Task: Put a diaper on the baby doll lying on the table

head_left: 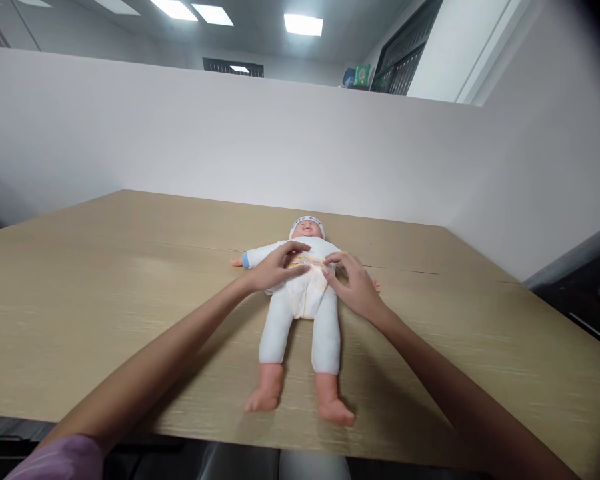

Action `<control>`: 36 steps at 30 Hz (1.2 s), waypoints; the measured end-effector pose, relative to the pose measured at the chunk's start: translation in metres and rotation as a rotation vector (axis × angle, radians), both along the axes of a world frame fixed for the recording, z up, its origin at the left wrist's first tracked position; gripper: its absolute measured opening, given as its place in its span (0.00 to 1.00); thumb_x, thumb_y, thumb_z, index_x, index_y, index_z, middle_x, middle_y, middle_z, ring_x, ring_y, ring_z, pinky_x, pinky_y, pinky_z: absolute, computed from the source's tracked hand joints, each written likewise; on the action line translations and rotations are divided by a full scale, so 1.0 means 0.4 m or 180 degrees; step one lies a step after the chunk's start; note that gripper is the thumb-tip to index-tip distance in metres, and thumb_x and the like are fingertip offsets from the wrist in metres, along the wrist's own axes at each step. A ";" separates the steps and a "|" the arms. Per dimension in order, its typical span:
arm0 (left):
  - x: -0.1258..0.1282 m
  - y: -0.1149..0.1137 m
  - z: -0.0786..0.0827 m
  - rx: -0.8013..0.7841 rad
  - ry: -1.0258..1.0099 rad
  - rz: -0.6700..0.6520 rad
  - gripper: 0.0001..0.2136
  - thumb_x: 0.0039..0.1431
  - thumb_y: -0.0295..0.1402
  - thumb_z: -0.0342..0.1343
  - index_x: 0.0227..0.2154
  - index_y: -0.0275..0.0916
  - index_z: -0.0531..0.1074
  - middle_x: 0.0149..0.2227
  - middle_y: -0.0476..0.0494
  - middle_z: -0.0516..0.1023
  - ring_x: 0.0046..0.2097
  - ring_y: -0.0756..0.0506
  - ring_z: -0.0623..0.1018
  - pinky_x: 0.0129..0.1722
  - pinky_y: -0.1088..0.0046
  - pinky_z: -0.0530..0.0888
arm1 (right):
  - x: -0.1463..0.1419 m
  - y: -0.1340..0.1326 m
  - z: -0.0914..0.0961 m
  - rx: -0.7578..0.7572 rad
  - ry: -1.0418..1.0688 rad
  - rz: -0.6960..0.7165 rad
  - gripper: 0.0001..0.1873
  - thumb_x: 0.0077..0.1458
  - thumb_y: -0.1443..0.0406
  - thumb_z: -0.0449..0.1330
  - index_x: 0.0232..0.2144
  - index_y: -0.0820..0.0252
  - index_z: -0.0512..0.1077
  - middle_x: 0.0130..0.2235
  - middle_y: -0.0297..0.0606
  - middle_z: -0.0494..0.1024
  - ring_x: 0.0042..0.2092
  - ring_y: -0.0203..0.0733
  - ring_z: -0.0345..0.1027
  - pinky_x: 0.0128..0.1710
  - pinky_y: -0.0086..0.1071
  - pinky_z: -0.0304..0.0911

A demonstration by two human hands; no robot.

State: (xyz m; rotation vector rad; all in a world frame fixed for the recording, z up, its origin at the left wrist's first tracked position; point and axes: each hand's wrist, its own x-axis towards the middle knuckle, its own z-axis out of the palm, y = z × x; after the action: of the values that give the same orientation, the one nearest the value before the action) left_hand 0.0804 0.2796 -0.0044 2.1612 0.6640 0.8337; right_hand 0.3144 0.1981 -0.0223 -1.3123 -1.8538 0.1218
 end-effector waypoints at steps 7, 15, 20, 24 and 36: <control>-0.179 0.003 -0.114 0.0557 0.0691 0.1325 0.17 0.68 0.49 0.53 0.47 0.41 0.72 0.50 0.39 0.79 0.53 0.37 0.75 0.55 0.57 0.71 | -0.043 -0.056 0.007 0.0237 -0.0203 0.0206 0.15 0.70 0.61 0.55 0.56 0.51 0.72 0.58 0.40 0.78 0.60 0.49 0.69 0.63 0.47 0.62; -0.198 0.025 -0.147 0.0028 0.1225 0.1574 0.14 0.54 0.46 0.59 0.27 0.41 0.67 0.34 0.40 0.75 0.41 0.36 0.73 0.43 0.61 0.68 | -0.184 0.060 0.059 -0.0063 -0.0811 -0.0084 0.08 0.64 0.60 0.60 0.32 0.55 0.68 0.36 0.37 0.76 0.39 0.45 0.67 0.40 0.36 0.59; -0.205 0.043 -0.103 -0.0664 0.0766 0.1353 0.19 0.58 0.52 0.50 0.22 0.41 0.64 0.26 0.48 0.69 0.31 0.45 0.69 0.33 0.69 0.64 | -0.192 0.102 0.067 -0.0664 -0.0750 -0.0145 0.15 0.58 0.56 0.62 0.27 0.54 0.62 0.28 0.31 0.72 0.32 0.40 0.63 0.32 0.34 0.50; -0.172 0.031 -0.048 -0.0757 0.0258 0.1176 0.22 0.61 0.54 0.49 0.23 0.40 0.63 0.27 0.49 0.68 0.32 0.47 0.68 0.35 0.70 0.64 | -0.188 0.098 0.076 -0.0893 -0.0724 -0.0116 0.15 0.56 0.56 0.62 0.27 0.54 0.62 0.27 0.30 0.72 0.31 0.40 0.62 0.32 0.34 0.50; -0.010 0.018 -0.032 -0.0957 -0.0737 0.0319 0.17 0.66 0.47 0.51 0.28 0.41 0.64 0.28 0.50 0.66 0.33 0.48 0.67 0.37 0.69 0.66 | -0.171 0.113 0.068 -0.1005 -0.0653 -0.0146 0.19 0.68 0.56 0.51 0.25 0.54 0.62 0.28 0.35 0.74 0.30 0.40 0.62 0.32 0.35 0.48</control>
State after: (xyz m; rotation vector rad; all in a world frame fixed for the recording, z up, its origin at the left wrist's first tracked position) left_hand 0.0764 0.2870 -0.0173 1.7442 0.7316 0.9539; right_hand 0.2462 0.2435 0.0049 -1.6338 -2.0347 0.2733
